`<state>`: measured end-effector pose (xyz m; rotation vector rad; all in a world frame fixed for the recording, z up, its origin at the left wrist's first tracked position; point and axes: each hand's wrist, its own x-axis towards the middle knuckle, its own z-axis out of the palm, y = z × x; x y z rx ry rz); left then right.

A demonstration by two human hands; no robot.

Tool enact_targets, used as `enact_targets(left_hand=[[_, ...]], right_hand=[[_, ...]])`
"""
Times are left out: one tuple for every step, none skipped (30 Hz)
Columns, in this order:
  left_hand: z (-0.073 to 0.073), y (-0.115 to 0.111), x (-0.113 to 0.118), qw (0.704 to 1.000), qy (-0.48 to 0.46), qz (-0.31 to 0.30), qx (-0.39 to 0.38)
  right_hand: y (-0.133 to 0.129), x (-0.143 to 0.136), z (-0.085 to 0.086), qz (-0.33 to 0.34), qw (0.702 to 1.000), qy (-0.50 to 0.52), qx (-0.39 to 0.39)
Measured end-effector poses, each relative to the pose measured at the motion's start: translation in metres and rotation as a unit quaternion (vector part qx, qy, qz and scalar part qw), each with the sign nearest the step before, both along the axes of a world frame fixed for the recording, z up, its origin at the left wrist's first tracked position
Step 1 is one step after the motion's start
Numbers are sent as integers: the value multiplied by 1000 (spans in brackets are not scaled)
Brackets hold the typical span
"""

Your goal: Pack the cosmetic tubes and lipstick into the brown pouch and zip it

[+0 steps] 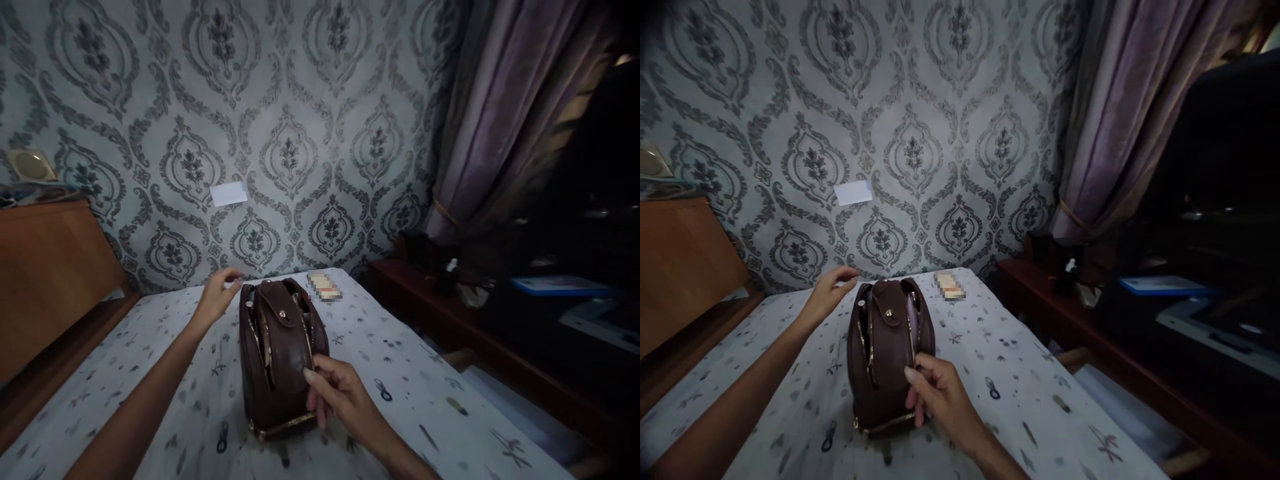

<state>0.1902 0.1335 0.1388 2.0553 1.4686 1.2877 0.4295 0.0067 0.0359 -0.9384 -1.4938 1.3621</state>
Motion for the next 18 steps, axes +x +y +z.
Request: enact_targets(left_hand=[[5, 11, 0, 998, 37, -57, -19], [10, 18, 1, 988, 83, -125, -38], [15, 23, 3, 971, 131, -192, -51], [21, 25, 5, 950, 178, -249, -55], [26, 25, 8, 930, 224, -288, -51], [31, 24, 11, 913, 264, -309, -37], [35, 22, 14, 900, 300, -316, -18], [38, 19, 18, 889, 334, -314, 3], [40, 16, 22, 877, 370, -305, 23], [40, 13, 26, 867, 405, -288, 43], [39, 10, 31, 857, 438, -262, 63], [38, 8, 35, 850, 467, -229, 81], [36, 6, 39, 847, 487, -190, 95], [34, 6, 42, 850, 494, -148, 105], [32, 8, 44, 861, 486, -106, 109], [31, 11, 43, 876, 465, -72, 105], [31, 16, 41, 895, 432, -60, 90], [31, 23, 37, 917, 389, -70, 63]], right_hand=[[0, 0, 0, 2, 1000, -3, -1], [0, 0, 0, 4, 1000, -6, -3], [0, 0, 0, 6, 1000, -8, -5], [1, 0, -1, 6, 1000, -10, -8], [1, 0, -2, 7, 1000, -10, -11], [1, 1, -2, 7, 1000, -9, -14], [1, 1, -2, 7, 1000, -9, -17], [1, 1, -2, 7, 1000, -8, -19], [0, 1, -1, 7, 1000, -7, -21], [0, 1, -1, 8, 1000, -7, -23], [0, 1, 0, 9, 1000, -6, -24], [-1, 1, 1, 11, 1000, -6, -24], [-1, 1, 1, 12, 1000, -5, -24], [0, 1, 2, 13, 1000, -5, -23], [0, 0, 1, 14, 1000, -6, -23], [1, 0, 1, 13, 1000, -6, -23], [1, 0, 1, 13, 1000, -7, -23], [2, 0, 0, 15, 1000, -6, -24]])
